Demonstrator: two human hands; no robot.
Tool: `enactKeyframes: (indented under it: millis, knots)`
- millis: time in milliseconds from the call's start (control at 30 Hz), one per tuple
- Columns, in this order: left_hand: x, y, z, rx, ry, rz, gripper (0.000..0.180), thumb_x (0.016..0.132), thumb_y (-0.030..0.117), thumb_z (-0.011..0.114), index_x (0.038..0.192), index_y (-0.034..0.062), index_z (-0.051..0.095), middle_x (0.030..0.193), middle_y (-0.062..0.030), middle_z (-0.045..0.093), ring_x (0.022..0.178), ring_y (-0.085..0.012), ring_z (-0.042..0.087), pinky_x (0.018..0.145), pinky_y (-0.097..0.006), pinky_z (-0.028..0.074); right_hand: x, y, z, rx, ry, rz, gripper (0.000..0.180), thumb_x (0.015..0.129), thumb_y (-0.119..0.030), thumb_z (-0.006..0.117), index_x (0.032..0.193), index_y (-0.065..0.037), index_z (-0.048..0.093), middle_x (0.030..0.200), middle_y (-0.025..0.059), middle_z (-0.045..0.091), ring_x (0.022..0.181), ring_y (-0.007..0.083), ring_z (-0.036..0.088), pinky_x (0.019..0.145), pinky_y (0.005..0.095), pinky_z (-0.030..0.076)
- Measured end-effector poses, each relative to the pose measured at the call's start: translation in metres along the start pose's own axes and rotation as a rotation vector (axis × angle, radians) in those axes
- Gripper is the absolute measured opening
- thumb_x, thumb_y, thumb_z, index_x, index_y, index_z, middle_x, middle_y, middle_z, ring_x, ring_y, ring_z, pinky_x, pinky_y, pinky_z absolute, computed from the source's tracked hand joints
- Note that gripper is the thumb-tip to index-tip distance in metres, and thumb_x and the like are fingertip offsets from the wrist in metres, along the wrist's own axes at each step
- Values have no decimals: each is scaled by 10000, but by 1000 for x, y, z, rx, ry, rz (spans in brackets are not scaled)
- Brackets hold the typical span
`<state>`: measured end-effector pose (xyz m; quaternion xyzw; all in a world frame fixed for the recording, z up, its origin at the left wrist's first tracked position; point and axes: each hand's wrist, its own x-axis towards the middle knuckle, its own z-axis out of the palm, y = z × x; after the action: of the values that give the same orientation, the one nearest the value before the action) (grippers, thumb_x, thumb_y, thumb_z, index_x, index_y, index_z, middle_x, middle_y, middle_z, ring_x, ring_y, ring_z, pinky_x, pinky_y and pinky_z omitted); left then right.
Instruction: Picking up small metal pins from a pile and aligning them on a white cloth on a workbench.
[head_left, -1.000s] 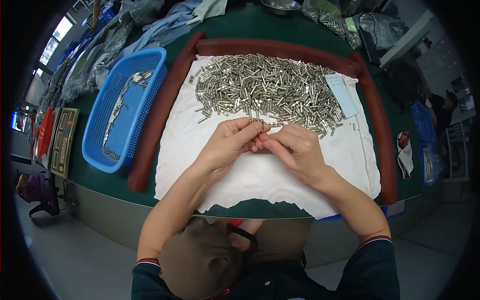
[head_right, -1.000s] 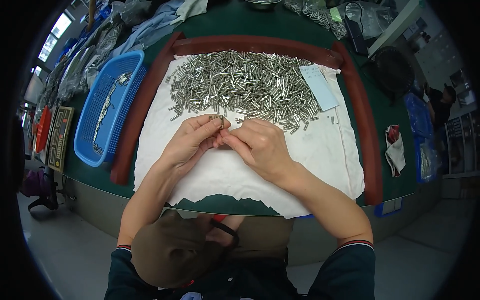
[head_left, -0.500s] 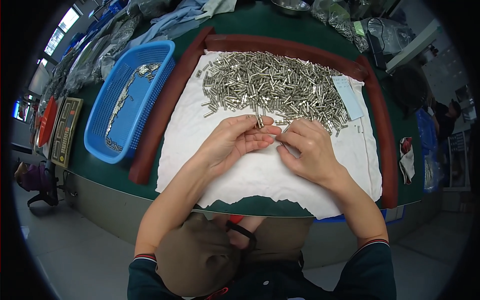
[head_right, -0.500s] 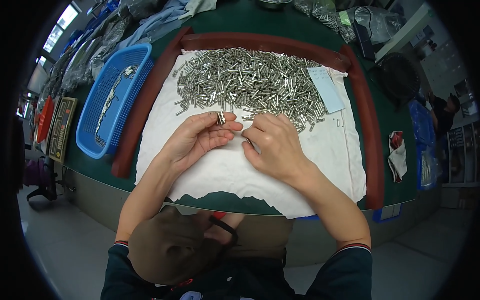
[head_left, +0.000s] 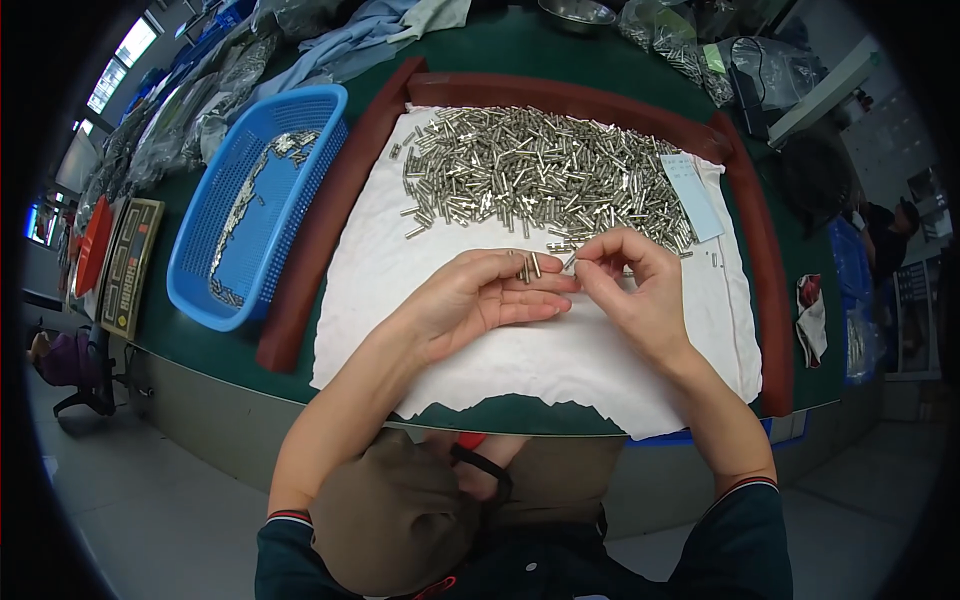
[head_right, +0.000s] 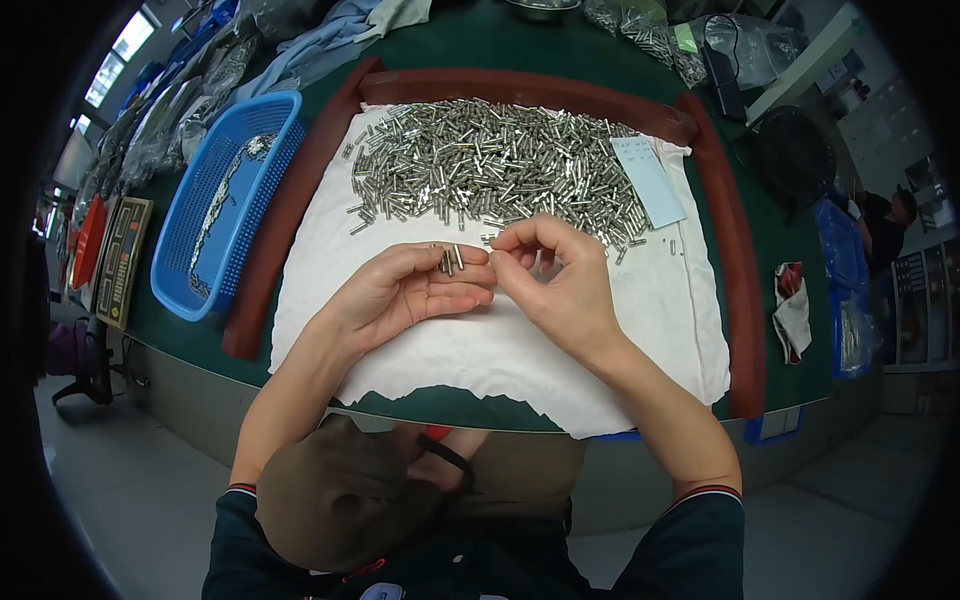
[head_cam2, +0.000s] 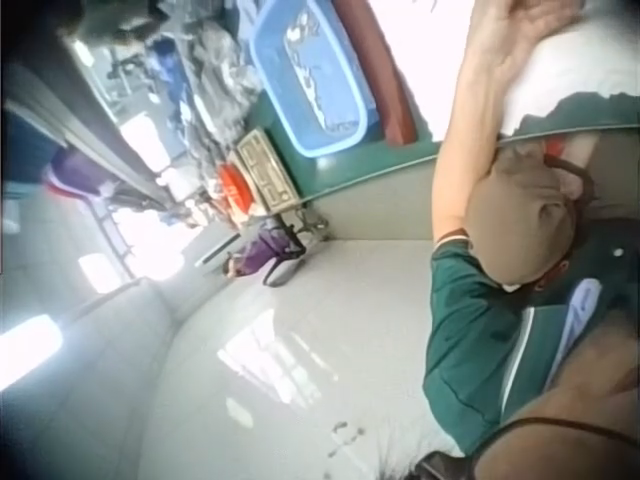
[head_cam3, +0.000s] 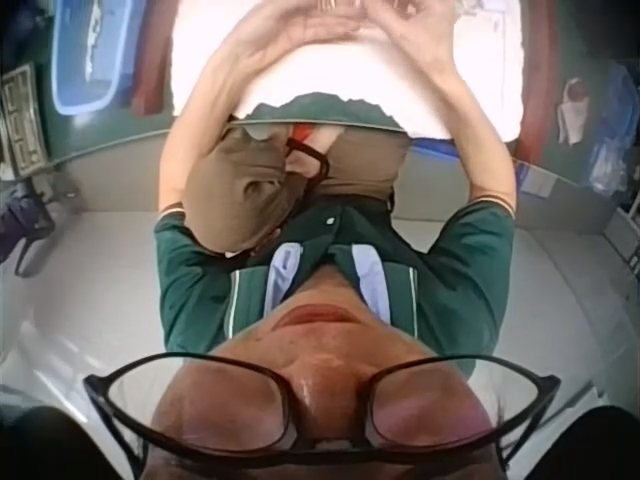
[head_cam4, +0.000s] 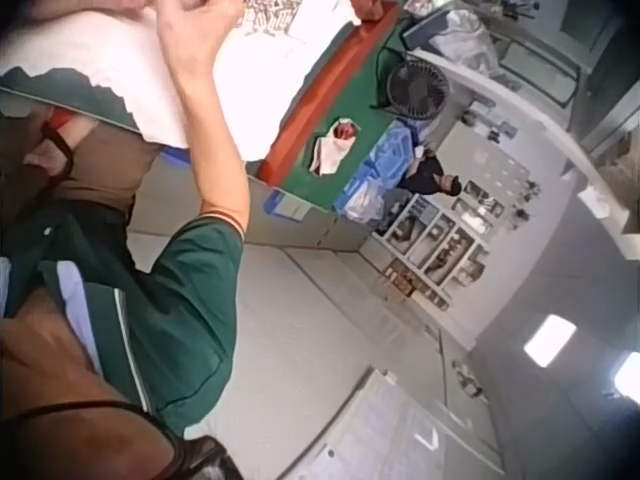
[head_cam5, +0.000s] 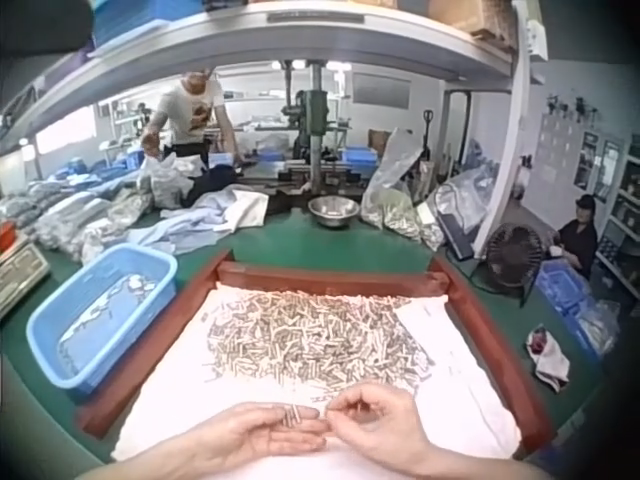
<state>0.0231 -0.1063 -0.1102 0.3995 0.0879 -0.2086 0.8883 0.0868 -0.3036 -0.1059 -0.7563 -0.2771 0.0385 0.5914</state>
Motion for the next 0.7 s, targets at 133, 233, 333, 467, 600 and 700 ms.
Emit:
enactKeyframes:
  millis: [133, 233, 333, 467, 600, 700]
  knots:
    - [-1, -2, 5, -38, -59, -87, 360, 1010, 137, 401, 1205, -152, 492, 1174, -326, 584, 1096, -385, 629, 981, -417, 527, 0, 0, 4, 34, -110, 46, 81, 800, -79, 706, 825, -8, 678, 789, 13, 592, 686, 76, 526, 622, 233, 407]
    - [0, -3, 2, -78, -100, -112, 365, 1009, 131, 396, 1216, -159, 475, 1173, -344, 576, 1090, -398, 629, 976, -429, 529, -1, 3, 4, 4, -101, 5, 78, 827, -80, 692, 846, -6, 702, 806, 26, 587, 690, 81, 533, 601, 226, 408]
    - [1, -4, 1, -156, -103, -115, 378, 1007, 135, 394, 1227, -166, 457, 1170, -361, 568, 1086, -407, 628, 974, -437, 530, -1, 8, 5, 35, -87, -10, 85, 844, -72, 674, 872, -3, 715, 800, 31, 599, 680, 82, 535, 582, 224, 406]
    - [3, -3, 1, -77, -88, -96, 365, 1005, 151, 418, 1203, -148, 486, 1158, -331, 593, 1055, -375, 647, 957, -420, 538, 0, 12, 5, 89, -82, -23, 92, 858, -69, 658, 872, -4, 722, 794, 34, 614, 664, 80, 531, 566, 226, 401]
    - [-2, -1, -8, 63, -98, -84, 327, 1019, 234, 470, 1148, -52, 562, 1094, -231, 661, 911, -211, 689, 826, -304, 565, 4, 9, 5, 31, 2, -59, 85, 865, -49, 648, 867, -9, 723, 788, 24, 604, 664, 73, 523, 565, 222, 387]
    - [-18, 13, -4, 140, -59, -64, 288, 1024, 284, 484, 1040, 17, 590, 950, -135, 688, 731, -104, 641, 702, -224, 535, 6, 7, 0, 10, 78, -51, 86, 872, -34, 641, 862, -8, 722, 775, 6, 588, 644, 61, 504, 558, 212, 372]
